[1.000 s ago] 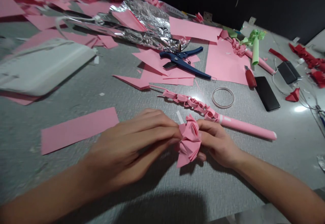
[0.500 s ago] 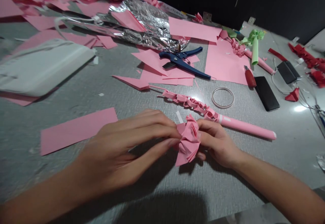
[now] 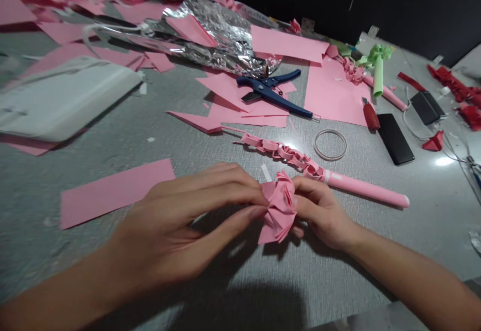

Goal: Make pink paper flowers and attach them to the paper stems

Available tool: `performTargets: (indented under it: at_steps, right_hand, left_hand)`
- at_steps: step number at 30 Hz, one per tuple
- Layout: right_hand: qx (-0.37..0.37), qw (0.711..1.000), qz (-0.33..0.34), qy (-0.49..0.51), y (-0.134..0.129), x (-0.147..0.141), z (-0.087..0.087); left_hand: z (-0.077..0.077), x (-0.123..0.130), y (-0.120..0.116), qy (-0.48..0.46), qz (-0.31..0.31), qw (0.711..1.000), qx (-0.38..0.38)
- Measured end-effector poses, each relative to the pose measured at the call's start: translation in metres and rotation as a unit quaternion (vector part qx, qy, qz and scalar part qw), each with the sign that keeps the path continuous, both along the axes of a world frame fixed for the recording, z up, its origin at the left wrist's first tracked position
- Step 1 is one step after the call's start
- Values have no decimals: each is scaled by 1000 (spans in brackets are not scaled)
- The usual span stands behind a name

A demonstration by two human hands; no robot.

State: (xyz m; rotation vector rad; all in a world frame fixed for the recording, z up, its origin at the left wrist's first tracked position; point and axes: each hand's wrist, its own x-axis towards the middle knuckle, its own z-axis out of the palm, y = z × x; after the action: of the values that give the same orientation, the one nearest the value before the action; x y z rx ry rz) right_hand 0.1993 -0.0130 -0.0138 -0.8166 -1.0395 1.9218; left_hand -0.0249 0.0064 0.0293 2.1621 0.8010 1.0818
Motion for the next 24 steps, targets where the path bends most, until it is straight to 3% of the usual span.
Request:
performTargets:
  at_steps: [7,16,24]
  right_hand:
    - [15,1000,4,20,1,-1,4]
    - [8,1000,2,-14,0,0,-1]
    - [17,1000,1,-5,1,-1,1]
  left_hand:
    - [-1,0,-1,-31,-6,997,-66]
    - [6,0,0,-17,-4,998,-68]
    - [-5,1,-1,-43,3,998,-43]
